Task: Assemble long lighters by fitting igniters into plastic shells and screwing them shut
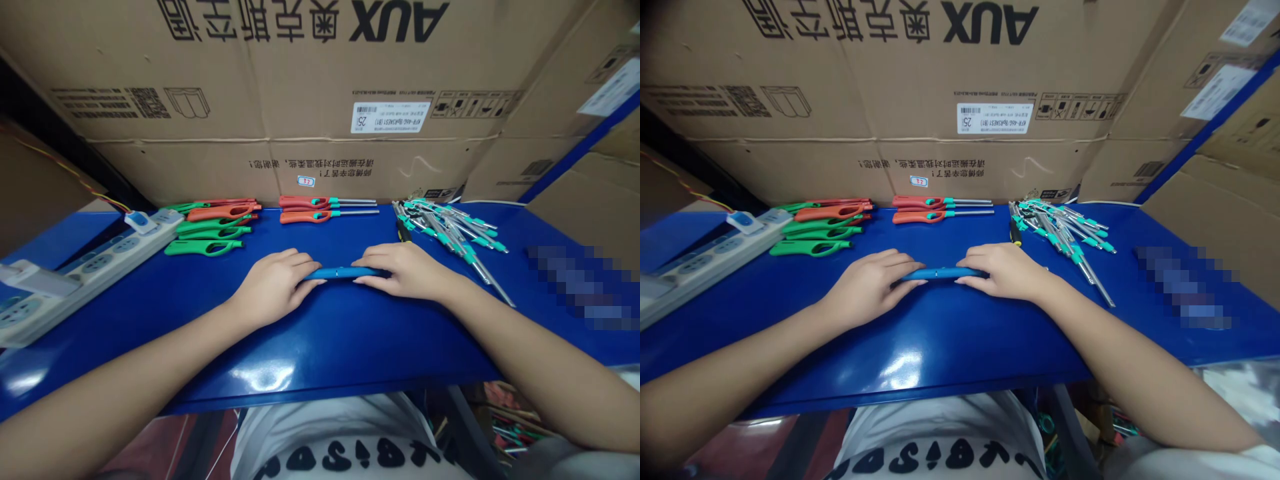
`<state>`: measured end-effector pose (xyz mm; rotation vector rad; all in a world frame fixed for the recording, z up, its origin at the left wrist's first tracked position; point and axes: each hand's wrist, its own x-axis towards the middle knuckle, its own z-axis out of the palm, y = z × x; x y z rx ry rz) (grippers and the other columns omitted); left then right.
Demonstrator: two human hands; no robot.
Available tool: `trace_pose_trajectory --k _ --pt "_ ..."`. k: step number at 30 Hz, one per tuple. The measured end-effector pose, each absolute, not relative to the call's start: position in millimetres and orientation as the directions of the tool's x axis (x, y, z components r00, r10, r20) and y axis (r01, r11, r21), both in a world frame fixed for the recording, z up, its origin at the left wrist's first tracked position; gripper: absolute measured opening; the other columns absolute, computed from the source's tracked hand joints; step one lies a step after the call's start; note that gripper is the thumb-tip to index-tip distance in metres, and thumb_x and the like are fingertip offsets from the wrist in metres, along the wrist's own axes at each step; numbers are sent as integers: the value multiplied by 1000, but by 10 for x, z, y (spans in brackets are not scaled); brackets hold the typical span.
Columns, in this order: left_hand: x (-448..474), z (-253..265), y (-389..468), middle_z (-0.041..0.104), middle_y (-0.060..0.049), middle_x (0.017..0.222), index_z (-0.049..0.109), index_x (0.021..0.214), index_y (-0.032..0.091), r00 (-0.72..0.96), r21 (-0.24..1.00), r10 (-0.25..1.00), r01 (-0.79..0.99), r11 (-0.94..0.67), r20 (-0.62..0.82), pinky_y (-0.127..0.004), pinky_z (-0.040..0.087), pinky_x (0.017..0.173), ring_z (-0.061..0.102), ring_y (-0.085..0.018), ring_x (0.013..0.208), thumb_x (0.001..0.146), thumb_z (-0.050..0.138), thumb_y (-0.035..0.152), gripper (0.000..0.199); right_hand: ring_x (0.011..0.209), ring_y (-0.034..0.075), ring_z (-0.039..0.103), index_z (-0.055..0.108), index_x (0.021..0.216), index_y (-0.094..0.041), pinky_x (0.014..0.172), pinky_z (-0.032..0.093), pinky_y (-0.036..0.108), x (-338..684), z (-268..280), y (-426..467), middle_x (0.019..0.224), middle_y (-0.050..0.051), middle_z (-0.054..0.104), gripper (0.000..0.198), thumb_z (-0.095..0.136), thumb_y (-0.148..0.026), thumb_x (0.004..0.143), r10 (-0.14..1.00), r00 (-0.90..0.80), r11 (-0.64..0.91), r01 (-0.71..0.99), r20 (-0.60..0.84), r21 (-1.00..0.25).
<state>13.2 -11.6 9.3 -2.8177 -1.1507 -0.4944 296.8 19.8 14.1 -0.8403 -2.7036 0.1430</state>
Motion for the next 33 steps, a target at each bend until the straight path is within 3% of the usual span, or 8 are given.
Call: trace_pose_trajectory --k 5,11,15,18,23,27,33 --pt "132 116 -121 71 -10 109 67 119 15 639 89 684 705 -704 351 -37 54 83 67 -25 98 102 51 37 32 84 19 68 69 105 -19 69 46 28 2999 151 185 96 6 73 25 54 -38 100 596 -723 802 558 349 -214" --pt "174 85 -185 73 -9 104 65 122 15 687 72 639 659 -748 347 -34 55 79 69 -24 93 104 45 43 38 82 19 69 67 104 -20 67 44 30 2883 100 101 92 6 73 25 50 -37 101 539 -743 835 533 395 -136" --pt "169 96 -194 74 -7 104 65 119 18 656 107 659 674 -731 368 -31 54 77 71 -22 91 104 47 41 34 87 19 68 69 105 -21 72 47 29 2853 94 108 98 6 74 23 57 -40 98 605 -677 796 533 419 -288" --pt "153 99 -184 75 -5 103 64 122 20 636 145 673 677 -721 378 -28 54 73 72 -20 87 103 49 44 34 76 17 65 69 101 -21 67 46 28 2861 101 131 96 5 73 21 61 -40 95 693 -606 719 548 391 -426" --pt "114 79 -159 72 -4 102 52 142 25 623 97 664 695 -712 413 -24 51 68 71 -17 84 102 52 40 43 75 17 62 66 93 -19 69 44 29 2921 127 190 87 5 70 27 49 -38 101 737 -624 662 589 260 -463" --pt "121 94 -157 72 -3 95 66 124 21 695 59 574 613 -788 434 -25 51 72 70 -16 83 101 54 46 36 72 16 59 64 82 -17 71 45 30 2960 154 219 78 5 66 40 39 -39 105 673 -711 695 513 205 -504" --pt "161 136 -189 72 -3 85 72 104 19 702 141 571 572 -808 427 -24 47 67 68 -15 74 102 50 46 35 108 19 68 68 123 -21 97 52 34 2890 153 144 118 8 72 30 57 -35 99 555 -765 733 264 327 -626"
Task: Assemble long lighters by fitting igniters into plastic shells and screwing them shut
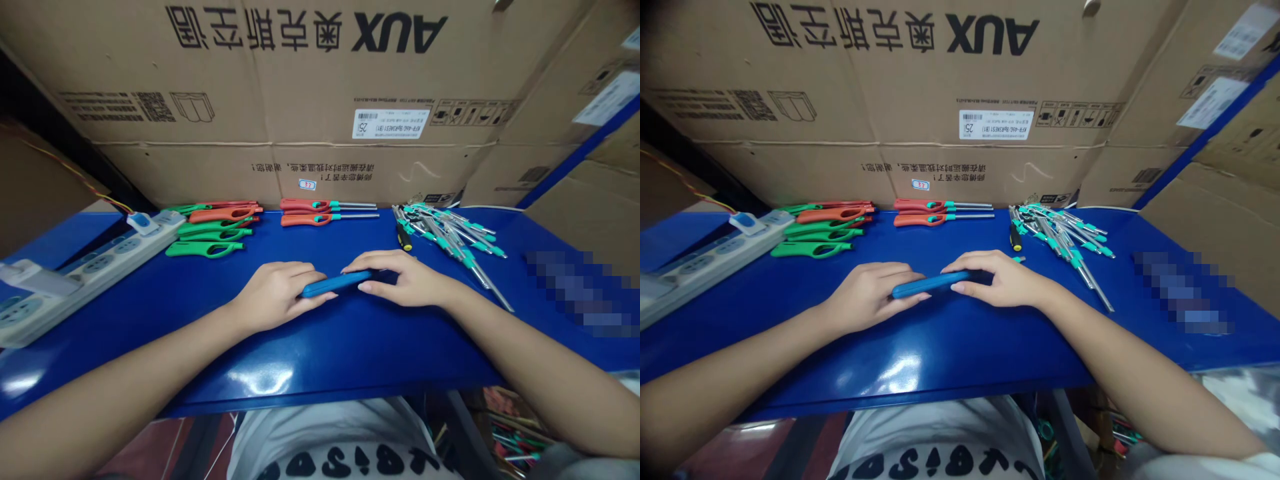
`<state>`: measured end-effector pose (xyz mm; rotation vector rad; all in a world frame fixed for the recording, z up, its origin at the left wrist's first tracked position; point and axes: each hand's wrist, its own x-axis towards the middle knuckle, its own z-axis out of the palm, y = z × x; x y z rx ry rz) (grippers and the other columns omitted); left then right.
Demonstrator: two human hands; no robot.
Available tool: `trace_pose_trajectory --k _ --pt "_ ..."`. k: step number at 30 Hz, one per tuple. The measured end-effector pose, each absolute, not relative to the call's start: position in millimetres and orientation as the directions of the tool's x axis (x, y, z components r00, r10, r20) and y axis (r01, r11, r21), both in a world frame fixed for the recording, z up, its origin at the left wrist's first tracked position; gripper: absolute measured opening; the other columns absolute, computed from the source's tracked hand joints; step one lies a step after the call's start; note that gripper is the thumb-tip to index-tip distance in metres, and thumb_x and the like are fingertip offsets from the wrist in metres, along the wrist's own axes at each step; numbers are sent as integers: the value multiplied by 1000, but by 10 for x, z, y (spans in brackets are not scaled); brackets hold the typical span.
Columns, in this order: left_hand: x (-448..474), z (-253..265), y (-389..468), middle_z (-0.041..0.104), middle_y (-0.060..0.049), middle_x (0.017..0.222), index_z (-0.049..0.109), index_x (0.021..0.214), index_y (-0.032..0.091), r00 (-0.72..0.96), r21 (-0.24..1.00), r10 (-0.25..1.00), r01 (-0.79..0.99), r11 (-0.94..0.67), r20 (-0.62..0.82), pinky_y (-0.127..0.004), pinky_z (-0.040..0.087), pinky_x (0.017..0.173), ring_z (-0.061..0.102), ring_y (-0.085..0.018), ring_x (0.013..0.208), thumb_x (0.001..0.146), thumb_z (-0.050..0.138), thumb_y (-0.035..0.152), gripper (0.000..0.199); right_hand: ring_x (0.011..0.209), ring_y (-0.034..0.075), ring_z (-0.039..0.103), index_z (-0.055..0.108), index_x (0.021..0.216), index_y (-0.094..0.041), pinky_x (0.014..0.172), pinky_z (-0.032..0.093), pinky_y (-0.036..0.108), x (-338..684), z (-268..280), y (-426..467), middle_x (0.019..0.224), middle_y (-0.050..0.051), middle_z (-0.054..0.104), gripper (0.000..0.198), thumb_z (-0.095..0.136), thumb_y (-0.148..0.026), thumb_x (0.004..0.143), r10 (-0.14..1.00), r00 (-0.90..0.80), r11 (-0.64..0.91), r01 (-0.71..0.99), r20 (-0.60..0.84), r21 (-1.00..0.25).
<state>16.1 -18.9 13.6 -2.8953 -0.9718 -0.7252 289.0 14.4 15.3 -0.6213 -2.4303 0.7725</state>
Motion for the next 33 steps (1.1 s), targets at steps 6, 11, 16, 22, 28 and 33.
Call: trace_pose_trajectory --k 6,11,16,22,28,33 --pt "169 122 -237 68 -2 80 73 104 18 652 352 644 540 -765 400 -24 46 63 65 -13 70 102 51 41 31 100 20 74 74 116 -23 91 57 33 2822 50 76 112 7 78 25 56 -28 99 565 -660 798 286 495 -530" --pt "188 108 -245 68 -2 81 73 110 21 621 358 702 604 -712 348 -25 48 63 65 -15 71 100 54 43 31 97 20 75 72 117 -23 86 58 33 2803 65 37 113 5 78 25 54 -25 99 506 -695 858 349 511 -376" --pt "237 61 -238 71 -5 102 66 119 21 669 298 707 643 -706 230 -29 54 76 71 -21 90 104 47 42 32 102 21 73 68 121 -22 88 56 35 2754 106 25 119 5 75 28 48 -27 102 457 -787 889 387 415 -245" --pt "216 -2 -170 68 -9 111 60 125 17 611 236 757 720 -653 229 -34 57 81 71 -24 95 105 44 41 35 107 25 68 67 120 -20 92 54 40 2857 141 151 120 9 73 28 49 -32 102 521 -769 850 510 371 -136" --pt "182 51 -166 69 -8 109 62 124 18 629 208 740 711 -672 239 -35 57 80 71 -25 94 104 45 42 36 87 22 67 69 105 -16 77 52 34 2896 118 147 97 9 75 23 49 -27 101 474 -762 866 493 442 -79" --pt "199 81 -221 70 -5 105 64 122 21 649 152 734 720 -677 201 -34 56 72 72 -24 91 104 44 45 36 84 20 66 71 105 -17 71 48 32 2779 74 56 95 8 76 23 52 -29 101 396 -779 889 458 487 11"
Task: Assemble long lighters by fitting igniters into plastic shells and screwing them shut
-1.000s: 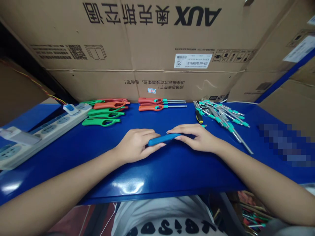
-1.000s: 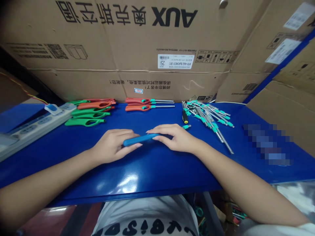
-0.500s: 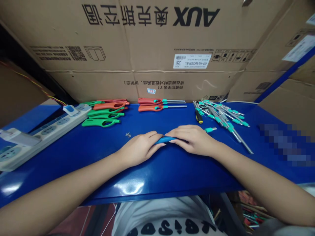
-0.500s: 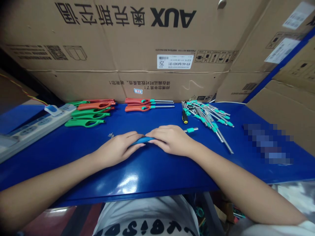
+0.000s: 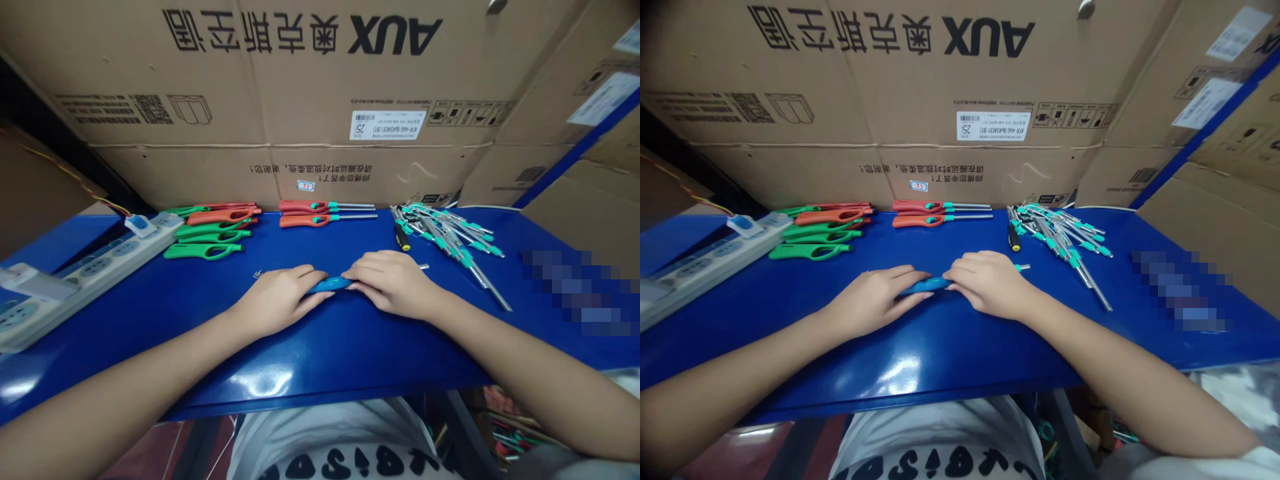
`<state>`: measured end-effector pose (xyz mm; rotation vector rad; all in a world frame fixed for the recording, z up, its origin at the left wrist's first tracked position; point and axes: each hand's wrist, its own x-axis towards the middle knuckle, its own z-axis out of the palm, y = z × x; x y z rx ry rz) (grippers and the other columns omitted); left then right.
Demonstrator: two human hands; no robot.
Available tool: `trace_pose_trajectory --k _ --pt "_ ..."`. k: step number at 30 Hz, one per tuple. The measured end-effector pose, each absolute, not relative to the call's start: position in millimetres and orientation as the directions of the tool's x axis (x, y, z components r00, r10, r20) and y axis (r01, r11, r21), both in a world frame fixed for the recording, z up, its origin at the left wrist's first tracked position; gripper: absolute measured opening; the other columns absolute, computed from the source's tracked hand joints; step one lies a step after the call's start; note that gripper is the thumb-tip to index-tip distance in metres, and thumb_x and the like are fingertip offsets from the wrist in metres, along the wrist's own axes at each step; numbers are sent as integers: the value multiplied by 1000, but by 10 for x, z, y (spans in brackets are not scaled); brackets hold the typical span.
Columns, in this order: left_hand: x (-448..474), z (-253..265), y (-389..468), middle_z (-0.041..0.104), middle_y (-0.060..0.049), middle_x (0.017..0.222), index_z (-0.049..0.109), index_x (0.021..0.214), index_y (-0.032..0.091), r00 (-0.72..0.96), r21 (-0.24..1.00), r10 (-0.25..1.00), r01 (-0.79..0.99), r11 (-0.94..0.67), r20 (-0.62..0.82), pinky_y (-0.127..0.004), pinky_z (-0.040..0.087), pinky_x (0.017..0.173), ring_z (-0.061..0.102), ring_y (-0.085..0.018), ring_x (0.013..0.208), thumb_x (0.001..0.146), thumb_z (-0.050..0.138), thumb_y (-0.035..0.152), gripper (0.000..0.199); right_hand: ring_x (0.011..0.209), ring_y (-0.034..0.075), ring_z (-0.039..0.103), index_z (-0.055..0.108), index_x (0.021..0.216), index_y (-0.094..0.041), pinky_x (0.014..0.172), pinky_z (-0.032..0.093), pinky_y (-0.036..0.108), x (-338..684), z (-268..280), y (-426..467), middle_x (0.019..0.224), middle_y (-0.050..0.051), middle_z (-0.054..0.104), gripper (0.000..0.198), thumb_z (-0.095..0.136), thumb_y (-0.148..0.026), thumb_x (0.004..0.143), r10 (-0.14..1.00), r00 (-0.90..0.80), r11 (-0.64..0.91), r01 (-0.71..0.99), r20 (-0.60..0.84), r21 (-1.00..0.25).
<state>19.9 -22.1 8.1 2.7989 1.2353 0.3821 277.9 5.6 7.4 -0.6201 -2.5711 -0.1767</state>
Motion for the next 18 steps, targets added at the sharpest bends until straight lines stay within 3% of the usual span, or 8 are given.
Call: trace_pose_trajectory --k 6,9,14,18 --pt "174 57 -163 72 -3 106 66 121 23 585 72 778 787 -613 227 -32 53 68 73 -25 91 103 47 43 33 108 28 60 67 124 -19 92 46 43 2876 173 172 118 9 72 34 61 -37 96 544 -749 790 610 379 70" --pt "155 68 -127 73 -3 107 68 118 24 541 65 803 818 -572 250 -30 50 65 72 -24 90 102 48 43 32 111 30 59 64 129 -17 96 45 45 3062 244 272 120 10 71 41 66 -37 93 636 -676 706 704 373 74" --pt "141 90 -128 73 -3 103 69 116 24 497 73 827 844 -531 262 -28 47 61 72 -23 87 102 48 45 33 112 30 61 70 115 -20 98 43 46 3314 303 403 115 8 73 30 67 -37 91 700 -633 657 753 329 51" --pt "131 84 -140 74 -3 105 69 116 24 501 87 822 838 -539 272 -29 47 62 72 -23 89 102 47 45 34 103 27 64 72 106 -20 97 42 46 3369 270 466 106 8 75 19 61 -30 95 681 -671 690 722 293 48"
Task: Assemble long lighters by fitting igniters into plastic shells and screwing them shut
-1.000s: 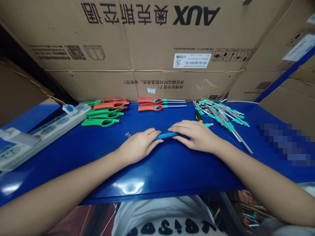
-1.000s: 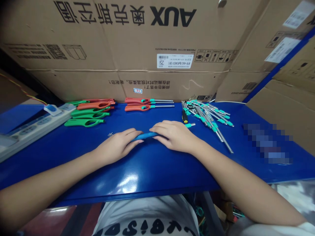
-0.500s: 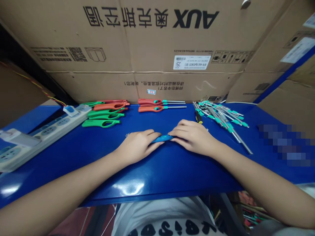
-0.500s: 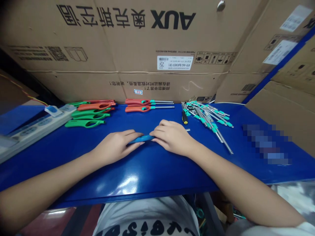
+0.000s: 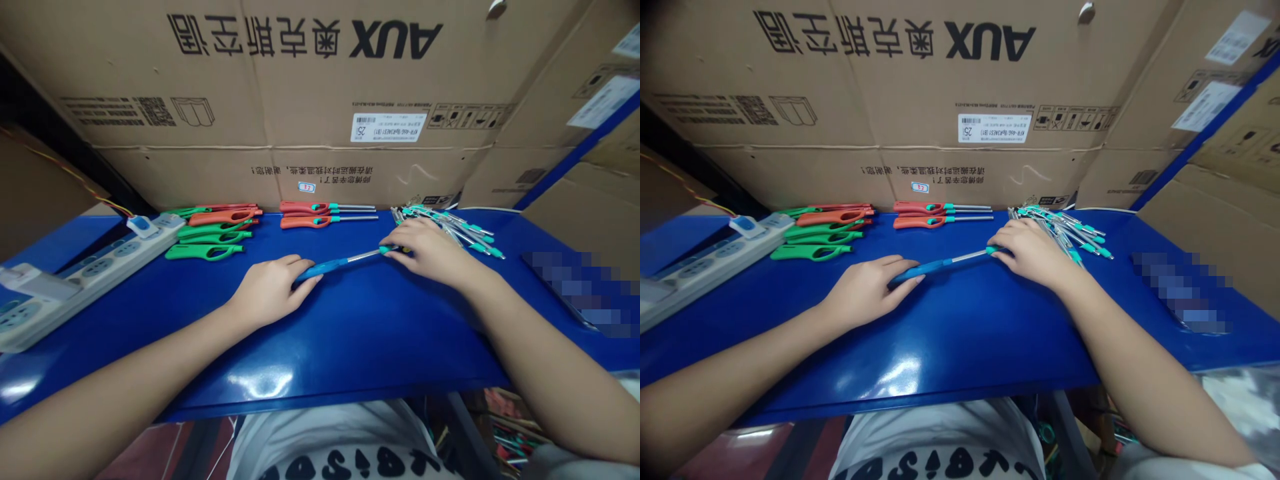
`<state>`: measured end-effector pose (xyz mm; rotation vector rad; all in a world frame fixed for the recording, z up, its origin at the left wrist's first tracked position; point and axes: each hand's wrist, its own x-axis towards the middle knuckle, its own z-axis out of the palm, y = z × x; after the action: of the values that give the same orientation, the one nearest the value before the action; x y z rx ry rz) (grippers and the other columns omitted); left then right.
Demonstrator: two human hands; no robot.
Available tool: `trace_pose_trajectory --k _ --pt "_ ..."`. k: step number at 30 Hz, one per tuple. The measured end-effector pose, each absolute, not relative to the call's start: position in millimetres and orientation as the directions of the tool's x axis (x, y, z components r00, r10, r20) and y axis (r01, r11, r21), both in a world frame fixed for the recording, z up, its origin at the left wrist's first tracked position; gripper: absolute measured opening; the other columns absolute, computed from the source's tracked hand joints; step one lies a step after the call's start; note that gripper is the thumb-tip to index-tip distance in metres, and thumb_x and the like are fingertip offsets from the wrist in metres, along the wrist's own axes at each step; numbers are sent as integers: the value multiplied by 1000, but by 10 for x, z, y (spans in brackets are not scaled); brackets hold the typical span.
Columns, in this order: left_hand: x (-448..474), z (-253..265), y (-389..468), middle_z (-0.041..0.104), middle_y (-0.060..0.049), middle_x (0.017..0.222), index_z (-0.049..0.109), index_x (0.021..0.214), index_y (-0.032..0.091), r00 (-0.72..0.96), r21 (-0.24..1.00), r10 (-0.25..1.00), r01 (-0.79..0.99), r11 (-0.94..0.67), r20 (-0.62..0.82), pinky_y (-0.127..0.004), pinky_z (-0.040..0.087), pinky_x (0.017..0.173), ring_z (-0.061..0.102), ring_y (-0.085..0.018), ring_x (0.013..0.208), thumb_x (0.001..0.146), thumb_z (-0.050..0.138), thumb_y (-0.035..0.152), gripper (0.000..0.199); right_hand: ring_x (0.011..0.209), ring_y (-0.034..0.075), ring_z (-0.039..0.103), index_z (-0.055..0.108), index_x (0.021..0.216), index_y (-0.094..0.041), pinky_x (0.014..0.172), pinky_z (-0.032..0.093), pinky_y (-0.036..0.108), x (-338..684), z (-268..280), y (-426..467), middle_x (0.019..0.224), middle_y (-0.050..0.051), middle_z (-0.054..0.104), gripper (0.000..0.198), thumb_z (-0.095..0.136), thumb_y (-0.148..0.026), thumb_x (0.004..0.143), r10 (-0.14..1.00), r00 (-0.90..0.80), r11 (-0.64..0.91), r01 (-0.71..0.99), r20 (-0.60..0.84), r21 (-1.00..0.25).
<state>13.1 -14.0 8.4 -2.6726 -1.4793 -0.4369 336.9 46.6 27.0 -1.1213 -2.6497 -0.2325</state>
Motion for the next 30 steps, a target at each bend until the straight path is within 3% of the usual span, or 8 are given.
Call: trace_pose_trajectory --k 10,15,20,25,30 --pt "173 93 -181 74 -1 101 70 114 25 521 165 815 806 -568 255 -30 51 66 72 -23 89 100 50 42 30 98 25 61 70 108 -15 89 48 40 3101 161 334 103 12 70 23 53 -28 100 516 -791 850 520 328 -85" --pt "219 71 -251 72 0 106 71 112 25 552 225 791 762 -607 265 -29 53 67 73 -20 89 99 52 43 28 94 23 58 68 108 -14 88 48 39 2899 89 195 99 12 68 24 50 -28 102 429 -844 901 424 322 -89" --pt "213 58 -257 72 -1 108 71 116 26 553 239 776 745 -623 303 -29 54 70 72 -20 89 100 53 43 30 95 23 59 68 109 -15 87 47 38 2899 108 181 101 11 69 25 52 -32 102 460 -825 884 458 328 -89" --pt "216 67 -257 72 -2 103 72 114 24 544 295 781 726 -622 307 -28 52 71 71 -19 87 100 52 42 30 90 23 60 70 106 -14 81 43 37 2889 114 178 95 12 71 28 48 -30 103 421 -842 884 464 337 56" --pt "249 83 -306 69 -3 88 75 100 20 528 456 794 652 -606 300 -27 48 69 66 -16 78 100 54 35 25 85 23 57 68 103 -10 76 41 37 2842 75 126 88 14 70 27 44 -23 104 315 -862 893 411 397 184"
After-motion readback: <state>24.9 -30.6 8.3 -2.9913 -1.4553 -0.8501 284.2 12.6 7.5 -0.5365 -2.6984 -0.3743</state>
